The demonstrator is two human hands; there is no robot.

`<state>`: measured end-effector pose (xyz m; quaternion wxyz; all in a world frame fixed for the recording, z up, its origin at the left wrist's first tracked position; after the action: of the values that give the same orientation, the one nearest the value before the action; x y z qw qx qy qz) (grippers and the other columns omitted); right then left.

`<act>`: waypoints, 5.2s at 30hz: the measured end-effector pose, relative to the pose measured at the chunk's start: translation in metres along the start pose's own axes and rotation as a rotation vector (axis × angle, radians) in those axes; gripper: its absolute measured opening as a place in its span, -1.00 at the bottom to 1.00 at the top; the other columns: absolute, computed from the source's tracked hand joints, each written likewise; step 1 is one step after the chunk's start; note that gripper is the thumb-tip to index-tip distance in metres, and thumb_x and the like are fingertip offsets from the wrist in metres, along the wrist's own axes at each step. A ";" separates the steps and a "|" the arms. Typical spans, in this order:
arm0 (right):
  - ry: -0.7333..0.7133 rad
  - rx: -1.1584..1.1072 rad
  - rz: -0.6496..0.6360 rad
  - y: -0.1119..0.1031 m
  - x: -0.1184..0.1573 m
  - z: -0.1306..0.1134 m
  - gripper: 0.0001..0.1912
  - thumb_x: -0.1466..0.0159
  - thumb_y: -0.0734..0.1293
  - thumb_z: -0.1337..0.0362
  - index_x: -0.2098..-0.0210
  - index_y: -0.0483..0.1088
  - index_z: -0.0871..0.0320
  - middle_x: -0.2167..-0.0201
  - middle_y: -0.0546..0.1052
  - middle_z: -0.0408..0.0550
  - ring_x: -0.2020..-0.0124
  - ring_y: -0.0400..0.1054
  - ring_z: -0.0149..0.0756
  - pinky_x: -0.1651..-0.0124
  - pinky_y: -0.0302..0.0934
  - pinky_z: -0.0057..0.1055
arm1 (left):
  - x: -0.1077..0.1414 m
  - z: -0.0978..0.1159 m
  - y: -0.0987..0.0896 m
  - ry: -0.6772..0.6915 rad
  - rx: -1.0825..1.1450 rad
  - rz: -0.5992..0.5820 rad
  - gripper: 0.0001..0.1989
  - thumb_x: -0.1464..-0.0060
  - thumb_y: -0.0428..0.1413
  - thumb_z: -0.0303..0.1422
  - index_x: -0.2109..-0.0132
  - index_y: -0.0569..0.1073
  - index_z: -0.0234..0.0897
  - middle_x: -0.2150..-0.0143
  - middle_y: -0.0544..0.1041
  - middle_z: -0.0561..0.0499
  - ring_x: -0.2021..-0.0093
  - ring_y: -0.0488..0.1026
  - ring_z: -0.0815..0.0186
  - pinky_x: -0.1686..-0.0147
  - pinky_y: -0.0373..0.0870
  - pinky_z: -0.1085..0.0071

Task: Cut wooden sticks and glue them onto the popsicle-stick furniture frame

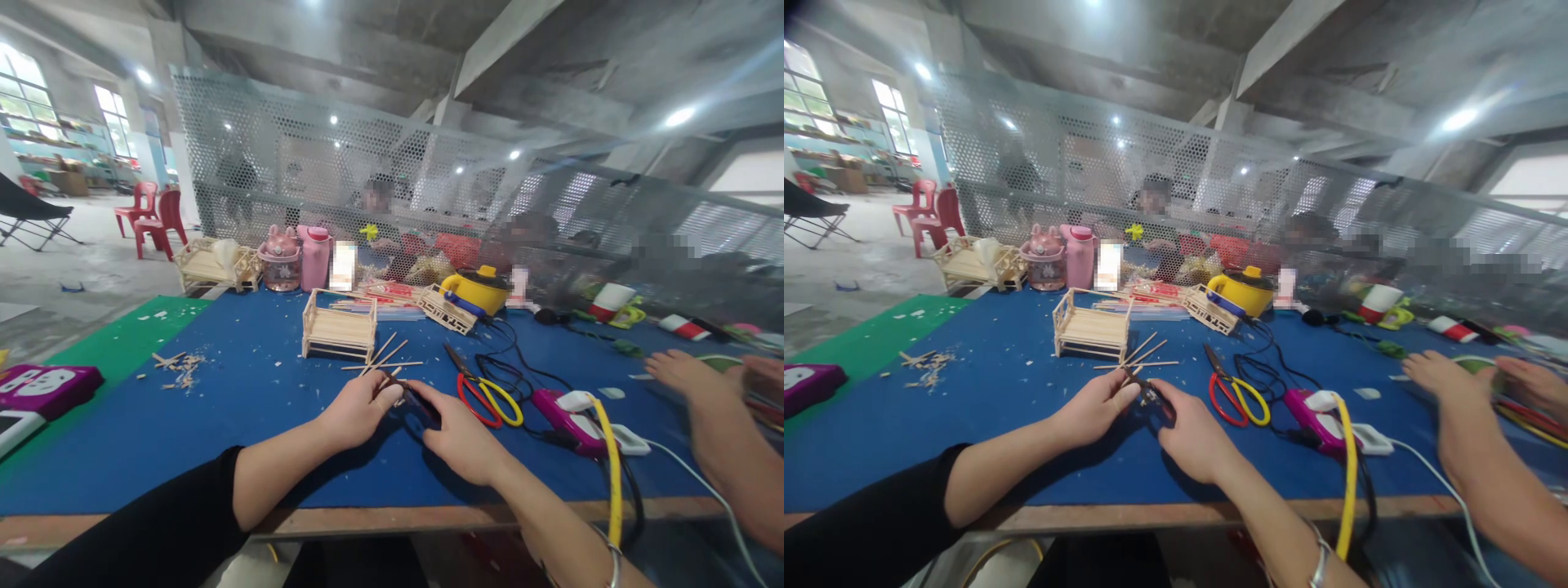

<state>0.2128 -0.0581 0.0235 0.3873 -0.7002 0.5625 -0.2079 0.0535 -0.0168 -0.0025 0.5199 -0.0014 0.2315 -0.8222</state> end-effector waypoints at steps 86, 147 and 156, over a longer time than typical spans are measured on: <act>0.012 -0.334 0.006 0.008 -0.001 -0.016 -0.34 0.13 0.17 0.51 0.01 0.33 0.10 0.33 0.47 -0.11 0.32 0.33 -0.28 0.16 0.22 -0.35 | -0.001 0.011 -0.004 -0.022 0.060 -0.034 -0.41 -0.13 -0.33 0.08 0.62 0.17 -0.23 0.74 0.17 0.12 0.67 0.12 0.42 0.58 0.09 0.45; -0.331 0.434 -0.193 0.001 -0.115 0.050 -0.41 0.01 0.21 0.56 -0.02 0.39 0.14 -0.08 0.39 0.01 -0.08 0.21 -0.19 -0.11 0.06 -0.31 | -0.008 -0.014 -0.096 0.282 -0.295 0.970 -0.79 -0.05 0.07 -0.24 0.22 0.30 -0.26 0.37 0.33 0.08 0.46 0.29 0.41 0.45 0.27 0.50; -0.372 0.411 -0.171 -0.011 -0.122 0.066 -0.65 -0.16 0.14 0.53 0.25 0.50 0.16 0.22 0.47 0.04 0.19 0.31 -0.28 0.13 0.16 -0.40 | -0.019 -0.063 -0.120 -0.099 -0.156 0.525 -0.56 -0.04 0.02 -0.17 -0.02 0.31 -0.30 0.17 0.52 -0.10 0.16 0.46 0.20 0.13 0.36 0.26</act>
<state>0.2332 0.0787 0.0092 0.5985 -0.6781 0.3670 -0.2173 -0.0556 0.0652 -0.0083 0.7243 -0.0217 0.2609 -0.6379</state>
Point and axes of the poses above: each hand's wrist, its own x-axis away from the middle knuckle, its own y-axis out of the palm, z = x × y, the point moved 2 cm from there along -x, towards the middle knuckle
